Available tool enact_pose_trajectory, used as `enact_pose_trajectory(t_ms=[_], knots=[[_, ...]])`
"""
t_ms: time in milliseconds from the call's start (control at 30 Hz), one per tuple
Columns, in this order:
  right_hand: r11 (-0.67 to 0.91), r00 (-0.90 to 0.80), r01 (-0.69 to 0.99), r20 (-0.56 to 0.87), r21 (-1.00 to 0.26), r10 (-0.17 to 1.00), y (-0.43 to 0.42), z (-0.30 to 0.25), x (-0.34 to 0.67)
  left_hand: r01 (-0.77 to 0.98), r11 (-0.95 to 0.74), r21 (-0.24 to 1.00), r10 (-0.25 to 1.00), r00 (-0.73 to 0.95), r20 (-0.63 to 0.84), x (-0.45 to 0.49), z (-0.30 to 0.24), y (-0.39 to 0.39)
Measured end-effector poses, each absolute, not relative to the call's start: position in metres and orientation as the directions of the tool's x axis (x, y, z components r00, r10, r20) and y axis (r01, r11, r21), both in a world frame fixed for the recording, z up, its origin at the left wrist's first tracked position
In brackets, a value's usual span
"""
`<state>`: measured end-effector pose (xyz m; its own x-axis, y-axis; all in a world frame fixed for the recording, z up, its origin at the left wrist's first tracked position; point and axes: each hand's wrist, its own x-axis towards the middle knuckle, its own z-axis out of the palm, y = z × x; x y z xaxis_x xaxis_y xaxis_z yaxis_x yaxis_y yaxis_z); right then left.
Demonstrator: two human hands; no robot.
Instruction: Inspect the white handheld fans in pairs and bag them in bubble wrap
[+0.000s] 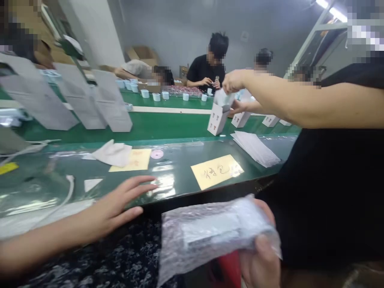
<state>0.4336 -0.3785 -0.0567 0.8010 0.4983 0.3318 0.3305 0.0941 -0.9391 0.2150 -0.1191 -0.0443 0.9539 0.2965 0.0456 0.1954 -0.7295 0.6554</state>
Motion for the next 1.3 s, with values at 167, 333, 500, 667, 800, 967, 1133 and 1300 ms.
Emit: enact_pose_trajectory(t_ms=[167, 333, 500, 667, 800, 967, 1133, 1300], knots=[[0.172, 0.733, -0.113, 0.035, -0.979, 0.679, -0.302, -0.066, 0.384, 0.108, -0.242, 0.964, 0.025, 0.994, -0.105, 0.23, -0.015, -0.141], [0.023, 0.663, -0.079, -0.035, -0.997, 0.748, -0.268, -0.074, 0.364, 0.153, -0.004, 0.988, 0.05, 0.987, -0.153, 0.211, -0.043, -0.139], [-0.025, 0.599, -0.144, -0.107, -0.989, 0.794, -0.252, -0.081, 0.348, 0.178, 0.054, 0.983, 0.142, 0.973, -0.184, 0.186, -0.06, -0.137], [0.094, 0.565, -0.288, -0.09, -0.953, 0.82, -0.24, -0.085, 0.324, 0.105, 0.159, 0.982, 0.299, 0.942, -0.15, 0.17, -0.055, -0.131], [0.087, 0.462, -0.443, -0.145, -0.892, 0.875, -0.235, -0.094, 0.292, -0.009, 0.4, 0.916, 0.446, 0.876, -0.186, 0.163, -0.053, -0.126], [0.042, 0.29, -0.62, -0.179, -0.783, 0.94, -0.229, -0.103, 0.25, -0.08, 0.411, 0.908, 0.548, 0.818, -0.176, 0.158, -0.053, -0.122], [0.046, 0.354, -0.556, -0.186, -0.83, 0.916, -0.224, -0.104, 0.242, -0.121, 0.402, 0.907, 0.594, 0.789, -0.158, 0.154, -0.051, -0.117], [-0.053, 0.274, -0.52, -0.226, -0.852, 0.935, -0.223, -0.105, 0.247, -0.141, 0.555, 0.82, 0.557, 0.795, -0.241, 0.153, -0.054, -0.114]])
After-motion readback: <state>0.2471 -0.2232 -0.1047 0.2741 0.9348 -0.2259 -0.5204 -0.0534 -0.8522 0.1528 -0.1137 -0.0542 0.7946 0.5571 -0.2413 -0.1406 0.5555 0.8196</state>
